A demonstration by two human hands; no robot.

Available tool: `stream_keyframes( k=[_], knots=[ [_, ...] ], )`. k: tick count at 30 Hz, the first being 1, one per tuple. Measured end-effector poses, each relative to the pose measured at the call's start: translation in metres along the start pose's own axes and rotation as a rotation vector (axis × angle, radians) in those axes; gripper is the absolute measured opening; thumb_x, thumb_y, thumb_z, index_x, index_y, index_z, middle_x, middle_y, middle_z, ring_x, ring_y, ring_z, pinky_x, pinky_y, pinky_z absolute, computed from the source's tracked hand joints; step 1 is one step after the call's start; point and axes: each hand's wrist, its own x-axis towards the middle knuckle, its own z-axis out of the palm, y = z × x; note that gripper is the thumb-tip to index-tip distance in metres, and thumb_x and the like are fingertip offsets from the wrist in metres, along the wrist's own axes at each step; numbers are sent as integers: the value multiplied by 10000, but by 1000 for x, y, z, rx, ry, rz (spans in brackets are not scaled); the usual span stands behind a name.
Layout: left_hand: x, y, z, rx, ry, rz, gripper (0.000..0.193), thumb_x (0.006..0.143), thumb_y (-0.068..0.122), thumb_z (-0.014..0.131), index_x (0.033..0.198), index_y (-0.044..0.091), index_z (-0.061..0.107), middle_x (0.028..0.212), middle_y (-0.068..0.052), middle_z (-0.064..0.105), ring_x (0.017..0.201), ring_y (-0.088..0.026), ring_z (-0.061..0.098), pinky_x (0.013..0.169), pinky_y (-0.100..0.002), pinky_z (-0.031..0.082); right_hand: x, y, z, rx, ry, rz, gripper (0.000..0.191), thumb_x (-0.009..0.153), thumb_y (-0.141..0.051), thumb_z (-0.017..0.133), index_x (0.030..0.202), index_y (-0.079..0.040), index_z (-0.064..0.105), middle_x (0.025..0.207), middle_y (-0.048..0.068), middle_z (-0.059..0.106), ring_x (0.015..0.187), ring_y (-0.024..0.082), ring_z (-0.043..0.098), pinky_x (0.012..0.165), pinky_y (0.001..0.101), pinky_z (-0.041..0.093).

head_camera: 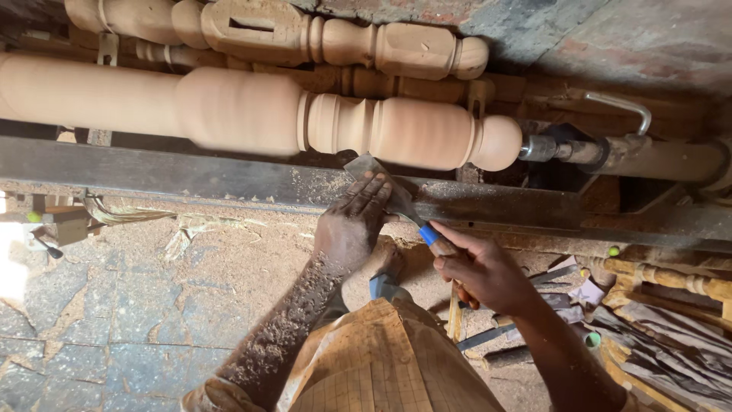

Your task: The person shapes a rotating wooden spindle on a lathe using a chisel, carving grooves and decorative profiles along its length. The person switches between different chisels to refine the shape and smooth the surface.

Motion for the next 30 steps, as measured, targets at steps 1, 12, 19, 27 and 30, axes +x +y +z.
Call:
stream_keyframes(
  k=[1, 12, 19, 27, 30],
  knots=[
    [-3, -4, 5, 4, 11, 22, 427, 944, 320, 781, 1293, 91, 690, 1371, -89, 679, 1322, -233, 639, 1011, -375, 612, -1, -3, 3, -53, 7, 0, 716, 928, -188, 651, 1572, -90, 355, 709, 50, 709, 449, 59, 567, 402, 245, 520],
    [-38, -77, -31, -57, -80, 342, 493, 910, 137, 711, 1394, 146, 619, 1460, -38, 616, 1396, -207, 562, 1126, -433, 558, -18, -46, 158, 103, 367, 163, 738, 922, -317, 628, 1599, -130, 404, 621, 67, 577, 453, 102, 500, 427, 282, 451],
    [-33, -118, -45, 14, -237, 338, 472, 957, 55, 705, 1359, 300, 662, 1457, 92, 627, 1378, -104, 566, 1158, -294, 485, 15, -96, 232, 333, 547, 161, 751, 918, -224, 617, 1605, -121, 332, 668, 5, 592, 464, 96, 532, 433, 282, 492],
    [-43, -131, -21, -52, -70, 286, 385, 961, 127, 724, 1296, 314, 700, 1392, 117, 662, 1324, -74, 589, 1148, -289, 501, 20, -105, 244, 283, 573, 140, 721, 935, -173, 613, 1596, -76, 345, 616, 12, 585, 469, 76, 540, 441, 266, 478],
    [-41, -136, -29, -141, -327, 157, 346, 1002, 122, 700, 1328, 232, 657, 1440, 28, 653, 1322, -120, 612, 1113, -301, 503, 20, -97, 239, 322, 552, 122, 713, 936, -173, 609, 1594, -73, 352, 605, 13, 571, 453, 78, 527, 425, 269, 468]
  ],
)
